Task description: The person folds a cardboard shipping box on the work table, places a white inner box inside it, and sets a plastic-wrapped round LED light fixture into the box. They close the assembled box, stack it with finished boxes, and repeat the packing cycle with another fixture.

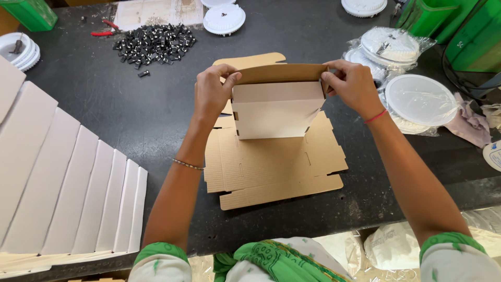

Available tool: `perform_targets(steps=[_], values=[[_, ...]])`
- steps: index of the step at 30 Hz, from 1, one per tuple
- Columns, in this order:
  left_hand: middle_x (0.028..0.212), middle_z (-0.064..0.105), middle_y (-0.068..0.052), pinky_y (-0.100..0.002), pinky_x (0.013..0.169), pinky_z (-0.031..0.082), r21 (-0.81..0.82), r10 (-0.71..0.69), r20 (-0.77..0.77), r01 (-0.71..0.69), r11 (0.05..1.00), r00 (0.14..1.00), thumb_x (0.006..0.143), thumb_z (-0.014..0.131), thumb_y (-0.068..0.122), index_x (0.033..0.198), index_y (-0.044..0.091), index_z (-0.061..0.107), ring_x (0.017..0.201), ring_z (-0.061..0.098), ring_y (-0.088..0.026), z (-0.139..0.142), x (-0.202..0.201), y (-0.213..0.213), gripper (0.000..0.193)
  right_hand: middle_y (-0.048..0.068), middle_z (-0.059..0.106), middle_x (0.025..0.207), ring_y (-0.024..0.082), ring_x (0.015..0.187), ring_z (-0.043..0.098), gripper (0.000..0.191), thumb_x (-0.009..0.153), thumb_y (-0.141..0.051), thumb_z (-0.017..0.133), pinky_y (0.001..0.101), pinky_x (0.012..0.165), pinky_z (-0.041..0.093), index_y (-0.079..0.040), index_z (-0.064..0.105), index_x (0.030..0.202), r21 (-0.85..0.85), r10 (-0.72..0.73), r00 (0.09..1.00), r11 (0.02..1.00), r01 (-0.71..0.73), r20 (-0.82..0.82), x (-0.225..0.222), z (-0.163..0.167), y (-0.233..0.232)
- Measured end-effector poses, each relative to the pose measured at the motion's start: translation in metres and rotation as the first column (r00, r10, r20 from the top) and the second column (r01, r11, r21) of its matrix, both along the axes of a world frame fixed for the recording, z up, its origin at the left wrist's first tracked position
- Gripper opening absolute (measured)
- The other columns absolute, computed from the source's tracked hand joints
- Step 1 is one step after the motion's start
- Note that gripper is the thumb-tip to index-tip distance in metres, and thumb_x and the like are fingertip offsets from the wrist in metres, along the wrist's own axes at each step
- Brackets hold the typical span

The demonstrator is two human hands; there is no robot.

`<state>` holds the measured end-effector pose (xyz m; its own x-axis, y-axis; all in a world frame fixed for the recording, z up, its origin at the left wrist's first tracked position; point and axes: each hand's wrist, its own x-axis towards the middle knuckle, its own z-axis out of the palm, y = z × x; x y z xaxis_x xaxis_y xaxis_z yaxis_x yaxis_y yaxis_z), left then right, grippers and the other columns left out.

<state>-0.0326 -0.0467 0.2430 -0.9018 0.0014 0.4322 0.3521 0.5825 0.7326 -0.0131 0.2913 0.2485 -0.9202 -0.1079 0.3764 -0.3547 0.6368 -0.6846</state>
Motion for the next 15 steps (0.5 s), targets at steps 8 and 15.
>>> perform_targets(steps=[8, 15], values=[[0.097, 0.077, -0.010, -0.035, 0.068, 0.058, -0.034, -0.028, -0.262, 0.020, 0.999, 0.965, 0.090, 0.080, 0.023, 0.100, 0.006, 0.079, 0.073, 0.075, -0.022, -0.012, 0.002, -0.002, 0.019, 0.010, 0.071, 0.078, 0.014, 0.068, 0.073, 0.027, 0.100, -0.011, 0.068, 0.0253, 0.062, 0.056, -0.002, 0.071, 0.126, 0.006, -0.024, 0.999, 1.000, 0.025, -0.049, 0.015, -0.001, -0.009], [0.111, 0.075, -0.005, -0.034, 0.077, 0.059, -0.052, 0.075, -0.328, -0.097, 0.994, 0.942, 0.094, 0.078, 0.027, 0.114, 0.012, 0.074, 0.091, 0.073, -0.022, -0.037, 0.027, 0.001, 0.025, 0.009, 0.073, 0.093, 0.019, 0.087, 0.074, 0.025, 0.102, -0.016, 0.071, 0.0302, 0.080, 0.057, -0.006, 0.069, 0.125, -0.007, -0.085, 0.987, 0.996, 0.085, -0.138, 0.034, -0.015, -0.016]])
